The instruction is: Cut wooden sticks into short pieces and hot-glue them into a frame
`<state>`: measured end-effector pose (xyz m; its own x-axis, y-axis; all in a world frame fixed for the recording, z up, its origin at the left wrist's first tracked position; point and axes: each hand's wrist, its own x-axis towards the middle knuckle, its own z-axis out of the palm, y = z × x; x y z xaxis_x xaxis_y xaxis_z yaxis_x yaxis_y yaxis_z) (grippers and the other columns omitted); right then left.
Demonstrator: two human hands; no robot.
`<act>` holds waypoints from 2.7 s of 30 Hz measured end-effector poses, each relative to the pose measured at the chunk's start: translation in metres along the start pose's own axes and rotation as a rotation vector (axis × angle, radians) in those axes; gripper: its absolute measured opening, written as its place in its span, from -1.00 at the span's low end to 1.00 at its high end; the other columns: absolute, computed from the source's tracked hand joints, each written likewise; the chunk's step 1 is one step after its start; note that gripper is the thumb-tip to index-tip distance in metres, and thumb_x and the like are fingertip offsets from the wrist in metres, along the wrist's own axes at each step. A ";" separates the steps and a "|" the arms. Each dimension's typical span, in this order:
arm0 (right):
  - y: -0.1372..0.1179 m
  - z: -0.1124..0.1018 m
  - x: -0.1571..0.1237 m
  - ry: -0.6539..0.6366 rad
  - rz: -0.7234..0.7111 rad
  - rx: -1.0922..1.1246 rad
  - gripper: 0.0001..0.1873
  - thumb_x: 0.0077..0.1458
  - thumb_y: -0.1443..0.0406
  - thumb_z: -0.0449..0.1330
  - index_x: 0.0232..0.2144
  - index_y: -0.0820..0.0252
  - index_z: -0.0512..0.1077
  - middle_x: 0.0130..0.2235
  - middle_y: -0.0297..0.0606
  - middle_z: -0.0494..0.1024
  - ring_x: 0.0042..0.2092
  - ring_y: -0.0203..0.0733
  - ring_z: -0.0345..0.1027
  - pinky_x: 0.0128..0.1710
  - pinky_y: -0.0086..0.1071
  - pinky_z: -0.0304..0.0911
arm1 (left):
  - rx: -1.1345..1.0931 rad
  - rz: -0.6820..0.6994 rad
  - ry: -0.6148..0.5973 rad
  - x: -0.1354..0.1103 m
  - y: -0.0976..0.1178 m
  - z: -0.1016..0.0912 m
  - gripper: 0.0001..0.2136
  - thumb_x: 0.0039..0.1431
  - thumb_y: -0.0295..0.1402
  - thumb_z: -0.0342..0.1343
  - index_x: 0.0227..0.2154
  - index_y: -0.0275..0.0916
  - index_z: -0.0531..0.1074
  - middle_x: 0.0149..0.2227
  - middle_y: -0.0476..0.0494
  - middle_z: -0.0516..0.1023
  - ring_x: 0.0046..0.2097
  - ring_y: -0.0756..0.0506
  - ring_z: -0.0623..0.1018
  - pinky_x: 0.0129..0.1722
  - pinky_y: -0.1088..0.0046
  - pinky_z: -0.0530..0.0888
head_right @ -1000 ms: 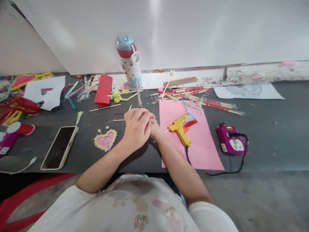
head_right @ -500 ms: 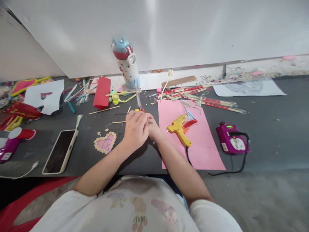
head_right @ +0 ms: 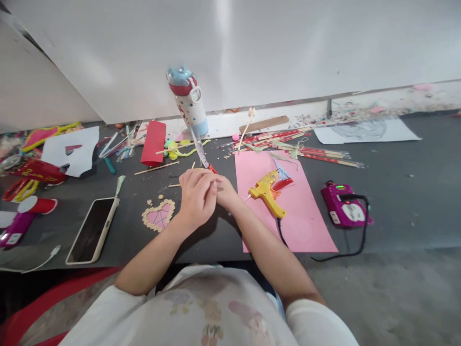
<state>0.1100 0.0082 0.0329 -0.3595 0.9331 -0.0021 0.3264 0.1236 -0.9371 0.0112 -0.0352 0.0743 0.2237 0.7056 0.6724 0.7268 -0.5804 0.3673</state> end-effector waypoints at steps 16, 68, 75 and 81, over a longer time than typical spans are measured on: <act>-0.006 -0.005 -0.003 -0.031 0.187 0.093 -0.80 -0.18 0.24 0.16 -0.47 0.19 0.23 -0.51 -0.46 0.26 -0.44 -0.35 0.11 -0.46 -0.46 0.04 | 0.347 -0.212 0.225 0.012 -0.063 -0.017 -0.74 0.22 -0.39 -0.06 -0.07 -0.19 0.40 -0.06 -0.25 0.51 0.02 -0.22 0.42 0.04 0.15 0.18; -0.016 -0.020 -0.011 0.093 0.091 -0.207 -0.60 -0.12 0.11 0.27 -0.44 0.12 0.12 -0.52 -0.50 0.17 -0.50 -0.37 0.03 -0.51 -0.44 0.00 | 0.041 -0.049 0.183 0.010 -0.078 -0.020 -0.83 0.20 -0.47 0.04 -0.22 -0.21 0.50 -0.28 -0.10 0.63 -0.25 -0.01 0.58 -0.18 0.50 0.48; -0.016 -0.021 -0.011 0.114 0.083 -0.220 -0.59 -0.12 0.08 0.27 -0.45 0.12 0.11 -0.52 -0.49 0.19 -0.51 -0.38 0.02 -0.51 -0.44 0.00 | 0.050 -0.054 0.171 0.011 -0.079 -0.019 -0.84 0.21 -0.45 0.03 -0.23 -0.20 0.50 -0.28 -0.08 0.63 -0.21 0.00 0.58 -0.14 0.52 0.46; -0.012 -0.020 -0.011 0.113 0.068 -0.240 -0.58 -0.11 0.05 0.25 -0.45 0.12 0.11 -0.52 -0.48 0.20 -0.51 -0.37 0.04 -0.50 -0.43 -0.01 | 0.049 -0.077 0.133 0.010 -0.080 -0.018 -0.82 0.24 -0.43 -0.01 -0.21 -0.20 0.49 -0.29 -0.10 0.62 -0.19 -0.02 0.58 -0.11 0.46 0.47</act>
<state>0.1277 0.0038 0.0515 -0.2337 0.9722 -0.0107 0.5489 0.1228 -0.8268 -0.0564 0.0105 0.0633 0.0802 0.6852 0.7239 0.7702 -0.5037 0.3913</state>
